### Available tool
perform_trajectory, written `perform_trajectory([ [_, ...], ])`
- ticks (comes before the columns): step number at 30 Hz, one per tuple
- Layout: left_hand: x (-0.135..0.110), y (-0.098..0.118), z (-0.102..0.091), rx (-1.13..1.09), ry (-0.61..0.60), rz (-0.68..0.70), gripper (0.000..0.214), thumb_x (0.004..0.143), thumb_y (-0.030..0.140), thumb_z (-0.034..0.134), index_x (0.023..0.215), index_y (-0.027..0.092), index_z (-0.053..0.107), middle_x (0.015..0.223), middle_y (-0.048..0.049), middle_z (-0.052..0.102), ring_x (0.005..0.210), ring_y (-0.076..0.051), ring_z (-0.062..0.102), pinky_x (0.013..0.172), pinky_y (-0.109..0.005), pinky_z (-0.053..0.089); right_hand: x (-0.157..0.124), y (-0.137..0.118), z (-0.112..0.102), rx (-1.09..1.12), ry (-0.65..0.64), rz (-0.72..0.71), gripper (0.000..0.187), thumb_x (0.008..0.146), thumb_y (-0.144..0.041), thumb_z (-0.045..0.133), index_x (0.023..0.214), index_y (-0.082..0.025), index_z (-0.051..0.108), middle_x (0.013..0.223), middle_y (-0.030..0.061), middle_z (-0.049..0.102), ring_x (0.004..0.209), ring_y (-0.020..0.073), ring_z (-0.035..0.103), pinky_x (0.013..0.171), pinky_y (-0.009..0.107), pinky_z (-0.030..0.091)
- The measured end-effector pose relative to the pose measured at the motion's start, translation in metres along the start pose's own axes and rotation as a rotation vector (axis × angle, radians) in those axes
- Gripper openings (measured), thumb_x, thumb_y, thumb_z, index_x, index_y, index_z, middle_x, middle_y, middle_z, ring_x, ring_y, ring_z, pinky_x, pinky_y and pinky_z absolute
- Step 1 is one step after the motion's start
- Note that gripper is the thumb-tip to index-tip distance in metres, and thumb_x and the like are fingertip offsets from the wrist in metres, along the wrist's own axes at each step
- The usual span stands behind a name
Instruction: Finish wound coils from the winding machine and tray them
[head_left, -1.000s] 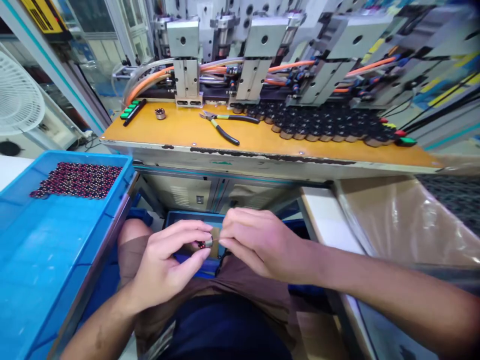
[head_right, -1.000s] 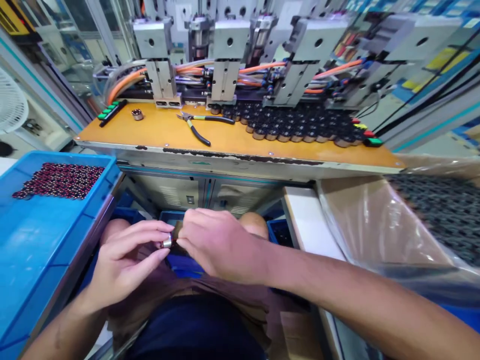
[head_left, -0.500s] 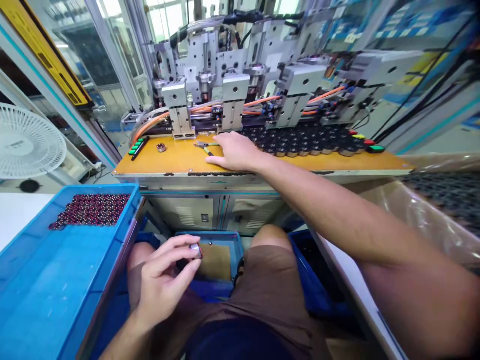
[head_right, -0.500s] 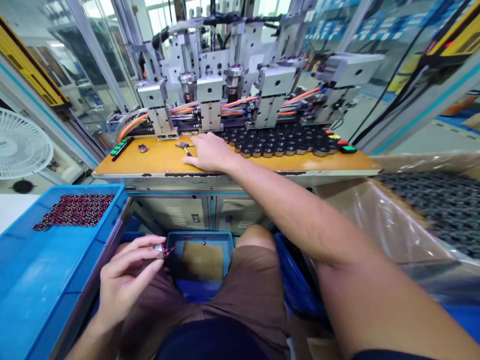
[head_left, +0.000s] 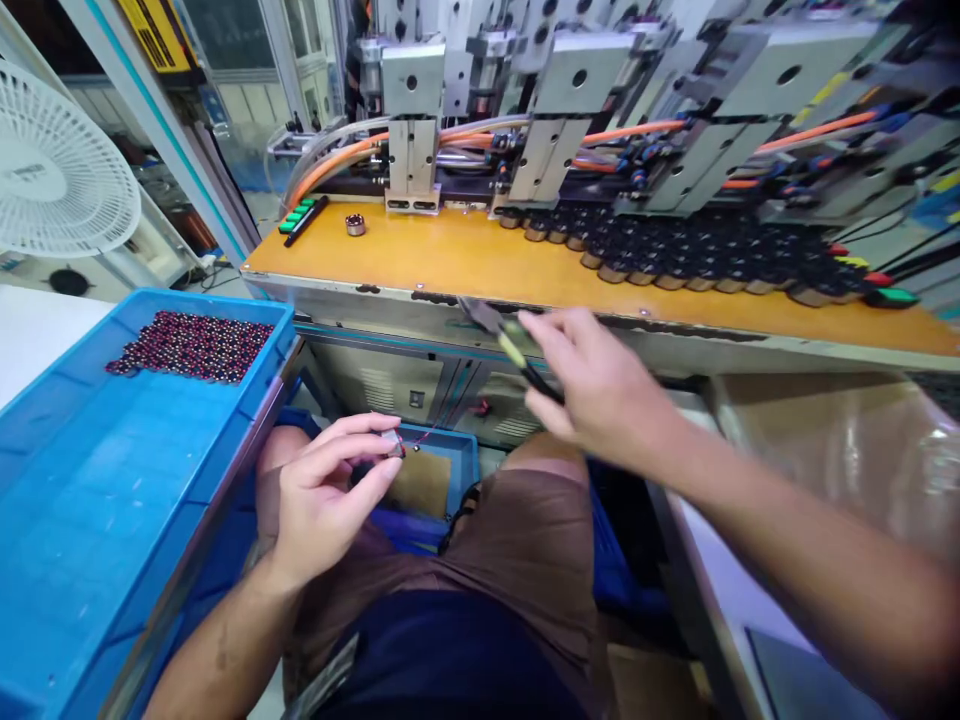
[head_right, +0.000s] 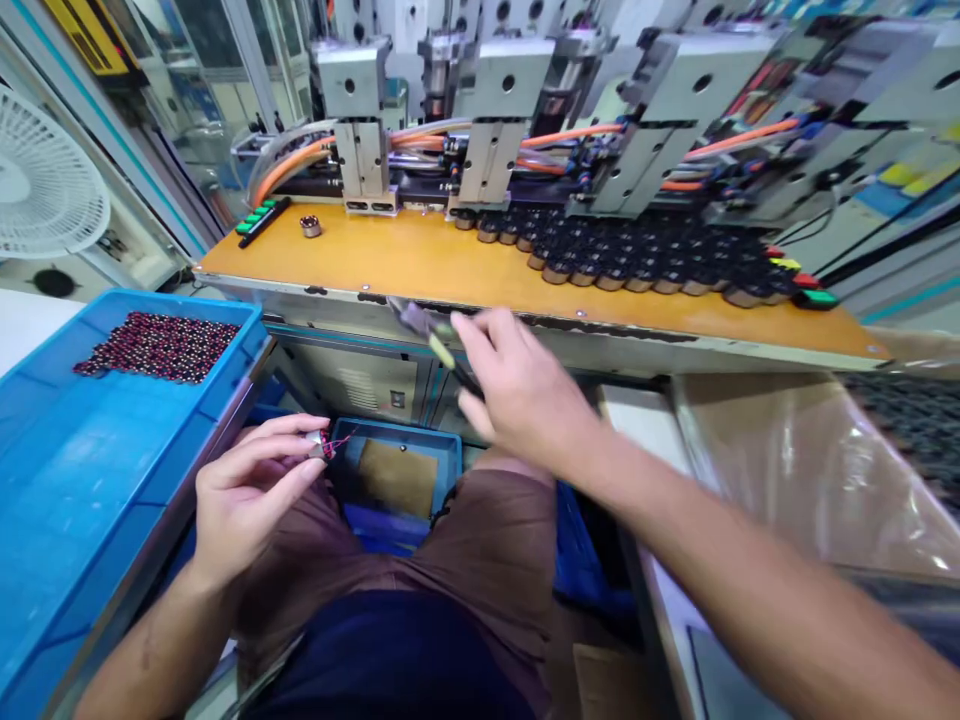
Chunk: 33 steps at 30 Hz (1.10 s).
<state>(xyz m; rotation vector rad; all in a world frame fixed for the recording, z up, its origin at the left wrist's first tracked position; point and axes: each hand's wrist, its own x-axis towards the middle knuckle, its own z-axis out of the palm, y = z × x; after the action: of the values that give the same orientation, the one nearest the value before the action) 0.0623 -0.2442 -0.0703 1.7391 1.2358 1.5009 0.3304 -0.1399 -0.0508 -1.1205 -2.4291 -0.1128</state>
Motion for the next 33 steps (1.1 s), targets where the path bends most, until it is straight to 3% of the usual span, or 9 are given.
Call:
perform_trajectory([
  [1, 0.000, -0.001, 0.000, -0.009, 0.004, -0.010, 0.027, 0.076, 0.003, 0.074, 0.094, 0.023, 0.075, 0.108, -0.0043, 0.075, 0.101, -0.016, 0.070, 0.076, -0.022, 0.058, -0.020, -0.012, 0.004, 0.159, 0.016, 0.025, 0.051, 0.084, -0.015, 0.055, 0.134, -0.011, 0.046, 0.110, 0.0164, 0.054, 0.098, 0.0277, 0.058, 0.084, 0.043, 0.054],
  [3, 0.001, -0.003, 0.001, -0.032, 0.004, -0.041, 0.026, 0.076, 0.003, 0.074, 0.094, 0.023, 0.075, 0.108, -0.0047, 0.075, 0.102, -0.017, 0.070, 0.078, -0.023, 0.058, -0.057, -0.038, 0.013, 0.519, -0.113, 0.117, 0.039, 0.089, -0.016, 0.053, 0.128, -0.016, 0.049, 0.100, 0.0105, 0.057, 0.087, 0.0210, 0.060, 0.078, 0.035, 0.054],
  [6, 0.001, -0.006, 0.003, -0.067, -0.009, -0.084, 0.026, 0.077, 0.004, 0.074, 0.095, 0.023, 0.075, 0.109, -0.0052, 0.074, 0.104, -0.018, 0.069, 0.079, -0.025, 0.058, -0.095, -0.072, 0.023, 1.014, -0.240, 0.264, 0.047, 0.093, -0.017, 0.053, 0.137, -0.026, 0.041, 0.102, 0.0056, 0.061, 0.089, 0.0156, 0.062, 0.082, 0.029, 0.054],
  [9, 0.002, -0.006, 0.006, -0.090, -0.032, -0.102, 0.027, 0.077, 0.004, 0.074, 0.095, 0.024, 0.075, 0.110, -0.0052, 0.074, 0.104, -0.019, 0.069, 0.080, -0.026, 0.058, -0.108, -0.094, 0.027, 1.395, -0.288, 0.309, 0.062, 0.093, -0.012, 0.051, 0.147, -0.034, 0.030, 0.111, 0.0043, 0.061, 0.092, 0.0125, 0.063, 0.086, 0.029, 0.054],
  [11, 0.002, -0.004, 0.009, -0.099, -0.039, -0.106, 0.027, 0.076, 0.004, 0.074, 0.096, 0.024, 0.075, 0.110, -0.0051, 0.074, 0.103, -0.018, 0.069, 0.080, -0.025, 0.058, -0.106, -0.101, 0.028, 1.516, -0.306, 0.309, 0.067, 0.089, -0.007, 0.051, 0.148, -0.034, 0.032, 0.119, 0.0057, 0.060, 0.101, 0.0135, 0.063, 0.095, 0.034, 0.052],
  [14, 0.001, -0.001, 0.011, -0.103, -0.052, -0.109, 0.027, 0.076, 0.004, 0.074, 0.096, 0.023, 0.075, 0.110, -0.0054, 0.074, 0.104, -0.019, 0.069, 0.081, -0.026, 0.058, -0.099, -0.101, 0.030, 1.554, -0.310, 0.308, 0.072, 0.083, -0.002, 0.051, 0.147, -0.029, 0.035, 0.126, 0.0077, 0.059, 0.113, 0.0162, 0.060, 0.103, 0.038, 0.048],
  [20, -0.003, 0.004, 0.010, -0.097, -0.076, -0.104, 0.027, 0.076, 0.004, 0.074, 0.097, 0.022, 0.075, 0.110, -0.0069, 0.074, 0.104, -0.020, 0.070, 0.082, -0.028, 0.060, -0.089, -0.099, 0.033, 1.526, -0.276, 0.276, 0.067, 0.081, -0.007, 0.055, 0.145, -0.021, 0.040, 0.115, 0.0094, 0.063, 0.106, 0.0189, 0.062, 0.099, 0.040, 0.050],
  [33, -0.003, 0.002, 0.012, -0.093, -0.096, -0.105, 0.025, 0.077, 0.005, 0.074, 0.096, 0.022, 0.075, 0.109, -0.0075, 0.074, 0.101, -0.020, 0.070, 0.080, -0.028, 0.060, -0.089, -0.102, 0.034, 1.520, -0.161, 0.237, 0.057, 0.092, -0.015, 0.055, 0.145, -0.029, 0.041, 0.095, 0.0047, 0.062, 0.075, 0.0115, 0.057, 0.072, 0.029, 0.052],
])
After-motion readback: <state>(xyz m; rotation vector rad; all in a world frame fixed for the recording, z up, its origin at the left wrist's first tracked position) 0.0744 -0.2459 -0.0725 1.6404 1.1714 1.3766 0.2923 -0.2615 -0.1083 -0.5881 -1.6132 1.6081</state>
